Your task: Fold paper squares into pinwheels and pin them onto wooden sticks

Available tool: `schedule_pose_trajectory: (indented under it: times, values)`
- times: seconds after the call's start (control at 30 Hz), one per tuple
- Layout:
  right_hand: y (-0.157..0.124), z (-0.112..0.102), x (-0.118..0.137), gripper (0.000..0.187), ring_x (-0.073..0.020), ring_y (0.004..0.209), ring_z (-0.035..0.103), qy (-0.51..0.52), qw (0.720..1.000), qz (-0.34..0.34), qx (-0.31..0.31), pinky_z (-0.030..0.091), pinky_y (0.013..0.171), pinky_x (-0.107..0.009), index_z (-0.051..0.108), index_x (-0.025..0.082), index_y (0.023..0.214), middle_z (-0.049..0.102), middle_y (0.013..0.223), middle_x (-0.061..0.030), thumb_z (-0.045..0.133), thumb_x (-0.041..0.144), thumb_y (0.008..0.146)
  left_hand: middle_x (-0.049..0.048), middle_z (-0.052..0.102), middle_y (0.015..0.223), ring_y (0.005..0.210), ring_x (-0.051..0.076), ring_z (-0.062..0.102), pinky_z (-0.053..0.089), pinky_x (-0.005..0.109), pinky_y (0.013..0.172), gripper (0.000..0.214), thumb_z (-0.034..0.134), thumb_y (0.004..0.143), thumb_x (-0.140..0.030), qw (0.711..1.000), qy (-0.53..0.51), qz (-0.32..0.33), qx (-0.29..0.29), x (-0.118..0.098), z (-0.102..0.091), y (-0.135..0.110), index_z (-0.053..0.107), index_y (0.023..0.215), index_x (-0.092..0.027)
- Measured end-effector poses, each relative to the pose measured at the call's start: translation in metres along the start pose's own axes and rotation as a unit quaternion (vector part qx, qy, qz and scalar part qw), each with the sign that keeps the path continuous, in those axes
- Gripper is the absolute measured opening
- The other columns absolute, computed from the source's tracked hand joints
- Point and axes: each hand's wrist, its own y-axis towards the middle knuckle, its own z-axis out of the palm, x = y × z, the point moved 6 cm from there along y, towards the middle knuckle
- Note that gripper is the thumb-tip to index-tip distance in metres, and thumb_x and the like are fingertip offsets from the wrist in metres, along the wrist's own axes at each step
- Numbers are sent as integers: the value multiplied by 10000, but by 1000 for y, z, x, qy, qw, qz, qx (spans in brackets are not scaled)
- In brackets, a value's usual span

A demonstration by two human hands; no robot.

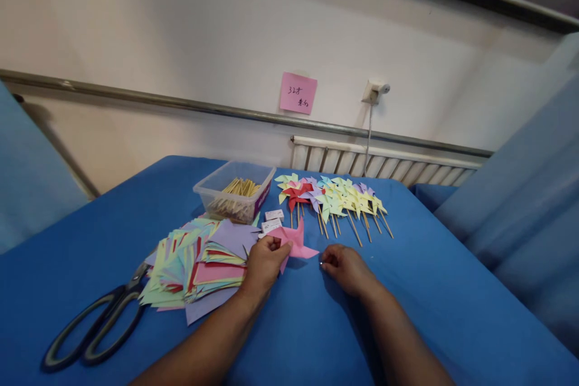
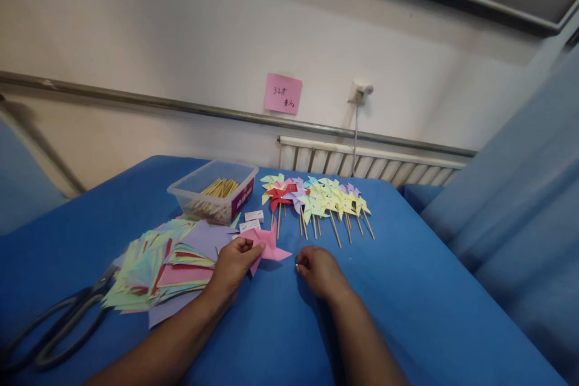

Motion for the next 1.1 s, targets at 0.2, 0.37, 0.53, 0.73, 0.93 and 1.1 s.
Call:
schedule_pose_trajectory:
  times: [0.2, 0.37, 0.53, 0.73, 0.93, 1.1]
  values:
    - [6, 6, -1, 125, -133, 725, 559, -28, 1000, -4, 0, 331, 639, -210, 627, 186, 744, 647, 774, -17, 519, 167, 805, -46, 507, 519, 491, 103, 440, 308, 205, 453, 269, 702, 560, -384, 1000, 2, -7, 10, 3, 2, 0, 556, 567, -158]
    - [10, 7, -6, 112, -134, 656, 537, -45, 999, 27, -11, 281, 572, -225, 620, 181, 769, 651, 723, -24, 516, 191, 811, -55, 489, 513, 485, 100, 431, 307, 204, 453, 269, 695, 563, -385, 1000, -7, -10, 15, 3, 3, 0, 541, 564, -164]
    - [14, 5, -9, 112, -134, 690, 552, -48, 998, 39, -19, 296, 585, -214, 623, 179, 758, 657, 756, -27, 520, 168, 798, -62, 467, 503, 470, 95, 418, 294, 203, 449, 277, 698, 557, -380, 1000, -15, -14, 21, 4, 4, 0, 517, 549, -170]
    - [16, 1, -10, 144, -148, 744, 568, -46, 998, 40, -29, 328, 638, -217, 626, 170, 784, 654, 801, -49, 486, 143, 809, -68, 449, 503, 470, 87, 395, 285, 197, 447, 272, 689, 575, -372, 999, -24, -18, 20, 3, 4, -2, 503, 558, -174]
    - [13, 4, -3, 132, -138, 741, 564, -29, 1000, 5, 1, 344, 654, -206, 621, 186, 729, 640, 799, -33, 512, 152, 794, -66, 455, 499, 474, 89, 395, 285, 198, 448, 263, 701, 547, -359, 999, -27, -22, 13, 0, 3, -3, 518, 551, -170]
    - [15, 4, -6, 90, -131, 725, 556, -20, 1000, 8, -10, 349, 643, -203, 616, 188, 744, 633, 798, -22, 537, 155, 773, -71, 444, 491, 472, 87, 387, 281, 198, 450, 278, 707, 538, -361, 999, -31, -23, 10, 0, 3, -3, 501, 540, -174]
